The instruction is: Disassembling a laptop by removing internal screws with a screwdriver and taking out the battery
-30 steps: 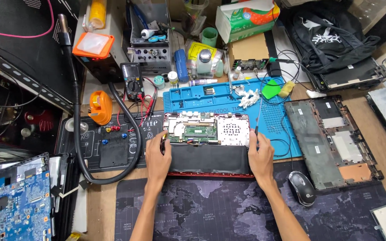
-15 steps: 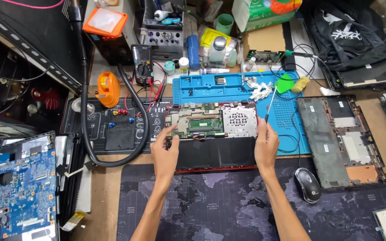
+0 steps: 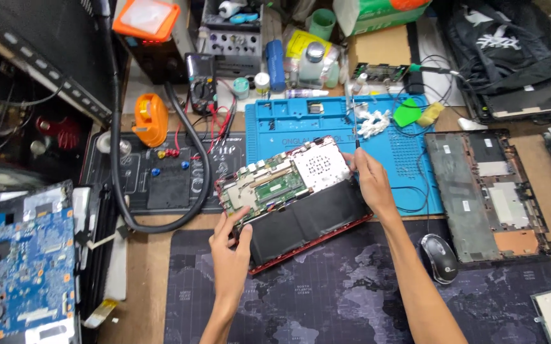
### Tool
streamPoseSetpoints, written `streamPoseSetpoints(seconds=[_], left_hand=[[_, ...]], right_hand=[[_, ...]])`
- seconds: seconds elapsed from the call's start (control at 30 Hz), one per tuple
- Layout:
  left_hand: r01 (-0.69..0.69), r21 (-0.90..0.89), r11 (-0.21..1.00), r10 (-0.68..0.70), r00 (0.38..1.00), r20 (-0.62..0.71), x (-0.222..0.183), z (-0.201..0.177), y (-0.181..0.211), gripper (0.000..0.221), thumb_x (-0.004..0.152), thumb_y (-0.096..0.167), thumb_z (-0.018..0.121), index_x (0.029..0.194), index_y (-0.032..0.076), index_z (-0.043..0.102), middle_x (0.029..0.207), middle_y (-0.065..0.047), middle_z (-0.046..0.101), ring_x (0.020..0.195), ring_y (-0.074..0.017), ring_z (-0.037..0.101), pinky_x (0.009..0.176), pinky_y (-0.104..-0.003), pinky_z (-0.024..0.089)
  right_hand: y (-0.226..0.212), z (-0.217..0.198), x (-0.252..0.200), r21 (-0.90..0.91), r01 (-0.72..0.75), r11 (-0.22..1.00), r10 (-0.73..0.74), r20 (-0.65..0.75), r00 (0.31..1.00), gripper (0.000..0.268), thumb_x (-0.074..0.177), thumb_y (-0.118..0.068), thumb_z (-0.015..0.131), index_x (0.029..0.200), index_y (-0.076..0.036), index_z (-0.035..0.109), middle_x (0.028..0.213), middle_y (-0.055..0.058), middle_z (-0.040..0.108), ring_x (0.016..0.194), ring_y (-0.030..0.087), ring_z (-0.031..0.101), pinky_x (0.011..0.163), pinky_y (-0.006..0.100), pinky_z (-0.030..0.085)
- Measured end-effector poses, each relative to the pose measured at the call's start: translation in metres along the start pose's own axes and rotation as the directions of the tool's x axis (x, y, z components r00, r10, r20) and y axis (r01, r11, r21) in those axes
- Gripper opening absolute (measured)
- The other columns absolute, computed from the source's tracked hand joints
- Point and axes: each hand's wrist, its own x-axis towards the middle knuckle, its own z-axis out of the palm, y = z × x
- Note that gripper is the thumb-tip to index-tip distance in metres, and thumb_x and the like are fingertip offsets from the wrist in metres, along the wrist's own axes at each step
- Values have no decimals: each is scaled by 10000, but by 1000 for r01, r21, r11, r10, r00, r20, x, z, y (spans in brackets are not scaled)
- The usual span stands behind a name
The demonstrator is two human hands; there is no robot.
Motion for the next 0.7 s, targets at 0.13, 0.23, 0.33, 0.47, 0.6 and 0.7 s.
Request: streamPoseSetpoints(seconds=[0.13, 0.23, 0.33, 0.47, 0.6, 0.7], left_hand=[[-9, 47, 999, 9, 1000, 5, -2, 5, 7, 408, 910, 299, 590, 1307, 326, 681, 1704, -61, 211, 1556, -215, 214, 1087, -450, 359], [-136, 158, 978, 136, 991, 10, 4, 22, 3, 408, 940, 302, 556, 1338, 329, 643, 1715, -22, 101, 1569, -259, 138, 1161, -673, 26], [-350, 233, 907, 333, 937, 109, 17, 45, -2, 352, 968, 300, 531, 1283, 264, 683, 1610, -3, 348, 1541, -236, 186, 1170, -579, 113], [-625, 224, 747, 578, 779, 244, 42, 84, -7, 280, 976, 252, 578, 1232, 210, 683, 1323, -38, 597, 1295, -243, 499, 1079, -477, 289], [-741, 320, 590, 684, 670, 290, 64, 121, -12, 247, 981, 151, 605, 1213, 190, 678, 1245, -77, 572, 1250, -289, 475, 1052, -476, 309], [-778, 415, 471, 726, 609, 320, 73, 141, -14, 242, 971, 169, 624, 1209, 188, 660, 1220, -66, 553, 1224, -270, 444, 1026, -478, 290]], right_hand=[[-3, -22, -1, 53, -38, 998, 41, -54, 998, 512, 1074, -477, 317, 1047, -83, 643, 1271, 98, 715, 1040, 206, 696, 911, 374, 541], [-6, -41, -4, -12, 99, 995, -99, -127, 987, 392, 1125, -396, 393, 1015, -93, 617, 711, -5, 416, 597, 109, 473, 626, 292, 390], [-31, -58, -14, -233, 156, 960, -177, -73, 981, 353, 1119, -300, 409, 1294, -126, 661, 938, 32, 456, 854, 167, 472, 743, 313, 405], [-56, -74, -24, -137, 212, 968, -230, -129, 965, 378, 1033, -177, 605, 1406, -138, 646, 997, 47, 493, 846, 140, 469, 805, 339, 440], [-79, -79, -32, 53, 420, 906, -384, -315, 868, 390, 988, 8, 692, 1358, 18, 570, 1002, 152, 600, 959, 273, 700, 973, 387, 579], [-88, -75, -37, 45, 538, 842, -488, -364, 794, 523, 1052, 59, 610, 1472, -32, 312, 1091, 178, 574, 1018, 343, 725, 997, 444, 597]])
